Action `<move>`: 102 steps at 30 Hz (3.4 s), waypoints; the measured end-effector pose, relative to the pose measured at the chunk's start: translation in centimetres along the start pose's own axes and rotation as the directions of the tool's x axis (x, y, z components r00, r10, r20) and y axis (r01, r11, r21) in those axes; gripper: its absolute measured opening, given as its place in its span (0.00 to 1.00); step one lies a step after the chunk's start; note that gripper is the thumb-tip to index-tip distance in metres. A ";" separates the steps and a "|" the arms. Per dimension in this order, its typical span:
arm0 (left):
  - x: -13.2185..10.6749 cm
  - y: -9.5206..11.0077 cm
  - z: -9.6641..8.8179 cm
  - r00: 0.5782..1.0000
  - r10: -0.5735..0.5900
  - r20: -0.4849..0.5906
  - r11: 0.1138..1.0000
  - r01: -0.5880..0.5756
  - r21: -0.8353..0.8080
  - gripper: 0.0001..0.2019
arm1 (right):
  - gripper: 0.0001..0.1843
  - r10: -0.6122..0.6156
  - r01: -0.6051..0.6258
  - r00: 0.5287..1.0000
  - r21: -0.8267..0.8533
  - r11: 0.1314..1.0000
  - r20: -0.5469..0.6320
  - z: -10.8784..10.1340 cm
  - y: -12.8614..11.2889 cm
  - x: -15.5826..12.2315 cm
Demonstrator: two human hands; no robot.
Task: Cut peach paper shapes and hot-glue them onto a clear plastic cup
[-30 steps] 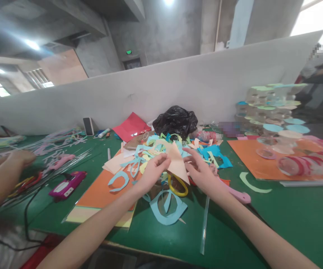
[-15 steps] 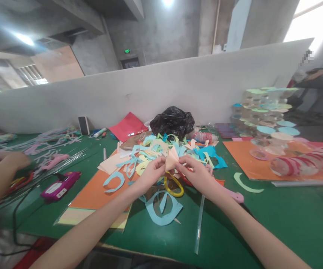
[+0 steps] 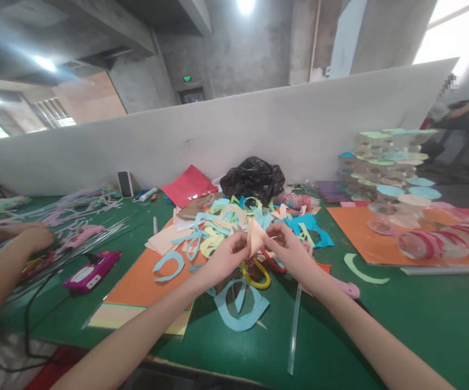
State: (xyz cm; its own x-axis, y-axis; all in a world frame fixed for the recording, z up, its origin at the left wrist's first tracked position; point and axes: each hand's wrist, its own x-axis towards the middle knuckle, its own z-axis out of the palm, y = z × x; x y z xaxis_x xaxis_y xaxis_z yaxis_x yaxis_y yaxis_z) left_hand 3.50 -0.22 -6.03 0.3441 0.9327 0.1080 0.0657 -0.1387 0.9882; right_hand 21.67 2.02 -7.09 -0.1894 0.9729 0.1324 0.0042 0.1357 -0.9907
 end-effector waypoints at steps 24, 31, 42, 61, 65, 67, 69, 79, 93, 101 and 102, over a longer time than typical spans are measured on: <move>-0.8 -0.1 0.9 0.997 -0.037 0.063 0.984 0.025 0.179 0.17 | 0.19 0.047 -0.058 0.998 -0.285 0.957 -0.044 0.9 -2.4 -1.4; -0.9 -0.3 1.0 0.999 0.002 0.034 0.925 -0.015 0.379 0.16 | 0.22 0.008 -0.006 1.000 -0.275 0.961 0.004 0.7 -2.3 -1.5; -1.2 0.3 1.2 1.000 0.004 0.024 0.941 -0.012 0.340 0.11 | 0.25 0.033 -0.028 0.999 -0.228 0.973 0.018 0.7 -2.2 -1.5; -0.9 -0.1 1.3 0.999 -0.018 0.034 0.950 0.007 0.311 0.20 | 0.21 0.015 -0.014 1.000 -0.062 0.998 0.014 0.3 -1.1 -1.0; -0.9 -0.1 1.4 0.998 -0.015 0.056 0.956 -0.002 0.294 0.20 | 0.21 0.020 -0.021 1.000 -0.091 0.996 -0.006 0.2 -0.8 -0.9; -0.9 0.0 1.4 0.998 -0.019 0.059 0.960 0.001 0.281 0.19 | 0.21 0.022 -0.022 1.000 -0.096 0.995 -0.007 0.2 -0.7 -0.8; -0.9 0.1 1.4 0.998 -0.020 0.056 0.959 0.003 0.284 0.19 | 0.22 0.022 -0.023 1.000 -0.095 0.995 -0.007 0.3 -0.7 -0.8; -0.9 0.0 1.3 0.993 -0.076 0.089 0.977 0.056 0.204 0.22 | 0.22 -0.025 0.019 0.999 -0.137 0.990 -0.047 0.4 -1.4 -1.0; -0.5 -0.3 1.1 0.997 -0.025 0.077 0.998 0.030 -0.062 0.22 | 0.23 0.035 -0.031 0.999 -0.150 0.988 0.023 1.1 -1.5 -0.8; -0.6 0.6 1.4 0.997 -0.056 0.061 0.992 0.063 -0.110 0.24 | 0.21 -0.021 0.028 0.999 -0.205 0.978 0.039 0.2 -1.2 -0.7; -0.6 0.8 1.5 0.997 -0.058 0.057 0.991 0.065 -0.114 0.24 | 0.21 -0.020 0.030 0.999 -0.207 0.978 0.049 0.0 -1.3 -0.6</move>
State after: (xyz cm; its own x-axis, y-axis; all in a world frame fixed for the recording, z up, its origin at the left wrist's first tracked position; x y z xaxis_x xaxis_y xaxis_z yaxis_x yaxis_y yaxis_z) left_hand 4.73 -1.40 -5.44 0.3930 0.9185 0.0438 -0.0191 -0.0395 0.9990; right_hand 21.83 1.26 -5.86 -0.2372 0.9597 0.1510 0.2017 0.2007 -0.9587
